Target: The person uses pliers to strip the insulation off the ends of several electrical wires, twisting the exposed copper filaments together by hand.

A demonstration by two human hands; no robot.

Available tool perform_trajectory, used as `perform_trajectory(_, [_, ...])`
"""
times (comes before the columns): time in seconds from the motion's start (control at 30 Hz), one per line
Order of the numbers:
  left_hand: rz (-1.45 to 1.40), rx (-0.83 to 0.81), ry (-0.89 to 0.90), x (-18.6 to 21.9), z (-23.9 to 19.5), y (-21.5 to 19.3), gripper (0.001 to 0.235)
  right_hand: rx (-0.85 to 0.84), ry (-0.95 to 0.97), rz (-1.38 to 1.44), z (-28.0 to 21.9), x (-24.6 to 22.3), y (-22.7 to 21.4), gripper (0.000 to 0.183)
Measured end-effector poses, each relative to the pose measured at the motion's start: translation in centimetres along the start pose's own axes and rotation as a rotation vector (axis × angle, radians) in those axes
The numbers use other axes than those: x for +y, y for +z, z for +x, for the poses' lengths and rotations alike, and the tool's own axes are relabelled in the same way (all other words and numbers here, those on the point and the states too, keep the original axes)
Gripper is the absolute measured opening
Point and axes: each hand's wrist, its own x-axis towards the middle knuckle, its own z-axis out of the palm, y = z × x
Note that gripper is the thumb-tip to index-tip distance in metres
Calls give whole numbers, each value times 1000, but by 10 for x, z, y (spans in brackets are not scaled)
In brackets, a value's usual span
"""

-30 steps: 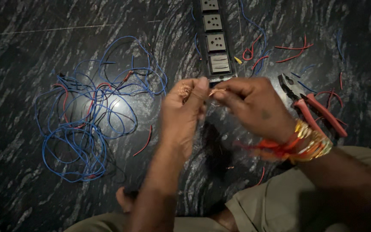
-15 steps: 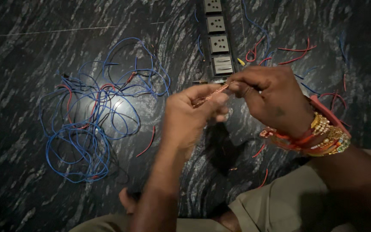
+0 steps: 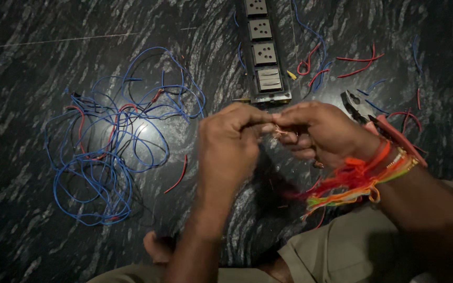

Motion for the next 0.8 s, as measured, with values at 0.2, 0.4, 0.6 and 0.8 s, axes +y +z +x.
perform_trajectory(0.2, [-199,74,-356,-17,11,-3,9,279,-801,-628,-17,-26,3,69])
perform_trajectory(0.4, [-640,50,-530,-32,5,-1,12,81,-921,-793,-14,-23,19,50])
perform_trajectory(0.6, [-316,74,-75,-10,-4,3,13,148,-295,-38,-16,3,10,23])
perform_trajectory(0.8, [542,3,568,26,-19,8,20,-157,103,647,-25,10,-15,18])
